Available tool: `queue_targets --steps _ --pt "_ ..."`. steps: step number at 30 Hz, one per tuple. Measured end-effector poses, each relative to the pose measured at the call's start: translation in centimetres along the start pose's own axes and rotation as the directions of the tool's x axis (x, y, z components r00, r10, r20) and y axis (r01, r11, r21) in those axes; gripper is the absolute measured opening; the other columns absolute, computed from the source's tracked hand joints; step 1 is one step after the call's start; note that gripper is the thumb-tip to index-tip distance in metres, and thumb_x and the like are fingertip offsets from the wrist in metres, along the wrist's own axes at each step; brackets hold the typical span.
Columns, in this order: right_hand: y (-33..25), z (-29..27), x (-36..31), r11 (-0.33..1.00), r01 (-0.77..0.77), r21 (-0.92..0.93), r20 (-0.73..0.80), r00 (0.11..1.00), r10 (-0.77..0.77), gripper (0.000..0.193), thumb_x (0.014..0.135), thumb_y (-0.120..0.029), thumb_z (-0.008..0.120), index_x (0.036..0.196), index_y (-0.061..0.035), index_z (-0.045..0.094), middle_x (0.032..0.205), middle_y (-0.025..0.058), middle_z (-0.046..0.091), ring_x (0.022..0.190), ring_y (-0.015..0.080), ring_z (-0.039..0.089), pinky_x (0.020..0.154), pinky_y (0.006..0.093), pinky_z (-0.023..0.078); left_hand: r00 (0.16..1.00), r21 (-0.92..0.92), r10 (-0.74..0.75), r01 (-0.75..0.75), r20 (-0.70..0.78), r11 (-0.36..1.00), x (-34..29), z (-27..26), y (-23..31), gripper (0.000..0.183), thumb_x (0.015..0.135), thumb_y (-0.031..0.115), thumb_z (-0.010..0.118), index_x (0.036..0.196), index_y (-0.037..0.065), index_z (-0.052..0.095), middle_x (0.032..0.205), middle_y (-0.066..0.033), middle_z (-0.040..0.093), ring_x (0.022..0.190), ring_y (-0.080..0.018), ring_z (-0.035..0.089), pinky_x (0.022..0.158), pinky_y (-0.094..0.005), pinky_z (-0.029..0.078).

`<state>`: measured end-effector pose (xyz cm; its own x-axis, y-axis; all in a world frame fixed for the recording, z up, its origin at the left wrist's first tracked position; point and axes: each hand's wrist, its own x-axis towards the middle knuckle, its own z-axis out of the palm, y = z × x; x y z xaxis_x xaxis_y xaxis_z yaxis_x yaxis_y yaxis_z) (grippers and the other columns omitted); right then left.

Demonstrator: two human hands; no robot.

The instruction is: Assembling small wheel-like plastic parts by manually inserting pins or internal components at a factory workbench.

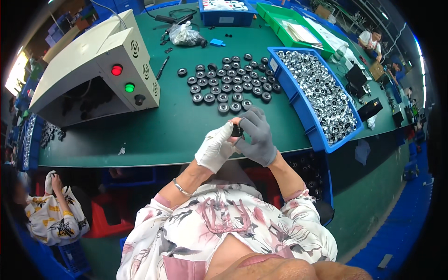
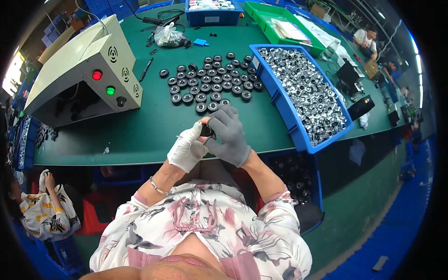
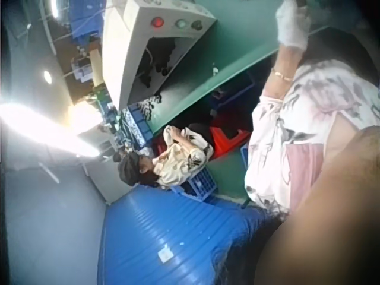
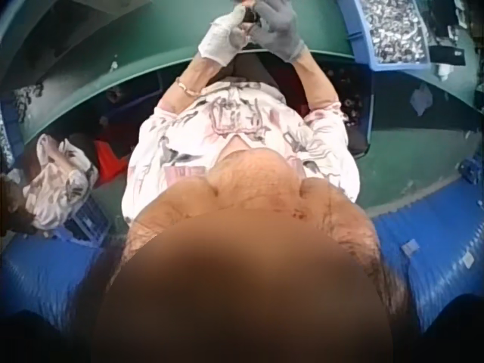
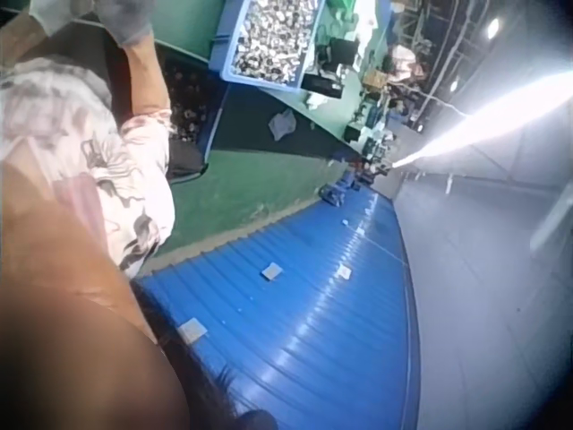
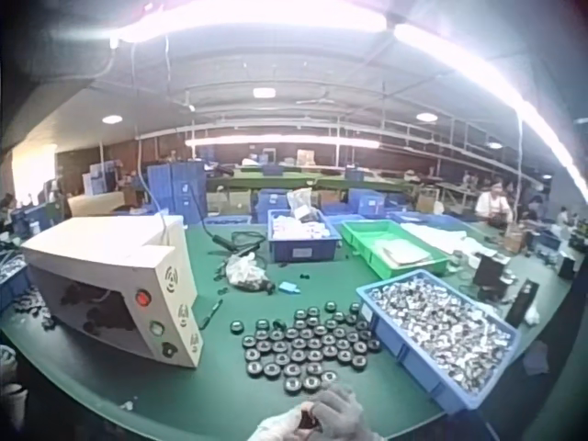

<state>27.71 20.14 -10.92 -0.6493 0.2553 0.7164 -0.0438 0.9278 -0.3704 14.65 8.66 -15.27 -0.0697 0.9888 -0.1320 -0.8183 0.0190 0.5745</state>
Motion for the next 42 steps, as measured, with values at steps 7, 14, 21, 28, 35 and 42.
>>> queue_targets --steps 7,14,21,28,35,42 --pt "-1.0 0.5 -1.2 0.99 -0.109 0.091 0.051 0.993 0.104 0.041 0.07 -0.026 0.083 0.101 -0.004 0.068 0.092 0.0086 0.062 0.092 0.0313 0.058 0.092 0.0454 0.044 0.999 -0.048 0.015 -0.017 -0.05 0.999 -1.3 0.1 -1.0 0.038 0.103 0.038 0.062 0.115 0.002 0.068 0.109 -0.0073 0.068 0.097 -0.0162 0.063 0.088 -0.0364 0.051" --pt "-1.7 0.6 -2.0 0.995 -0.092 0.029 0.074 0.993 0.09 0.039 0.073 -0.026 0.083 0.102 -0.0035 0.07 0.086 0.0082 0.06 0.089 0.0315 0.057 0.099 0.048 0.045 0.995 -0.105 -0.037 0.027 -0.095 0.994 -1.9 0.1 -1.5 0.044 0.102 0.043 0.06 0.126 0.006 0.059 0.11 -0.0057 0.065 0.099 -0.0167 0.063 0.092 -0.0321 0.05" --pt "-1.8 0.4 -2.7 0.99 -0.129 0.052 0.077 0.989 0.125 0.04 0.074 -0.025 0.083 0.104 -0.0037 0.07 0.087 0.0083 0.062 0.09 0.0319 0.058 0.103 0.0494 0.044 0.997 -0.234 -0.048 0.034 -0.055 0.972 -2.5 1.3 -1.8 0.038 0.103 0.037 0.061 0.118 0.002 0.065 0.112 -0.0081 0.067 0.102 -0.0197 0.065 0.094 -0.037 0.051" --pt "-2.4 0.4 -3.0 0.978 -0.184 0.101 0.092 0.98 0.175 0.042 0.072 -0.021 0.084 0.107 -0.0038 0.069 0.093 0.0078 0.064 0.092 0.03 0.059 0.102 0.0495 0.045 0.993 -0.122 -0.013 -0.001 -0.121 0.993 -2.5 0.9 -2.5 0.039 0.102 0.039 0.062 0.113 0.002 0.067 0.111 -0.0087 0.066 0.101 -0.0203 0.065 0.094 -0.0383 0.051" --pt "-2.4 -0.1 -4.2 0.958 -0.247 0.147 0.06 0.969 0.241 0.041 0.07 -0.011 0.081 0.108 -0.0044 0.067 0.096 0.0085 0.062 0.096 0.0297 0.058 0.103 0.0456 0.046 0.994 -0.014 0.019 -0.021 -0.11 1.0 -2.7 2.1 -3.0 0.035 0.101 0.036 0.065 0.106 0.002 0.07 0.097 -0.0047 0.067 0.091 -0.0153 0.063 0.087 -0.032 0.051" --pt "-3.1 -0.4 -4.7 0.956 -0.29 0.04 0.001 0.957 0.29 0.039 0.068 -0.005 0.078 0.105 -0.0057 0.067 0.098 0.0094 0.063 0.096 0.0314 0.058 0.099 0.0486 0.047 0.979 0.469 0.138 -0.051 -0.152 0.882 -2.8 2.9 -2.7 0.024 0.099 0.02 0.069 0.112 -0.001 0.069 0.098 -0.0037 0.07 0.085 -0.0092 0.062 0.077 -0.0239 0.051"
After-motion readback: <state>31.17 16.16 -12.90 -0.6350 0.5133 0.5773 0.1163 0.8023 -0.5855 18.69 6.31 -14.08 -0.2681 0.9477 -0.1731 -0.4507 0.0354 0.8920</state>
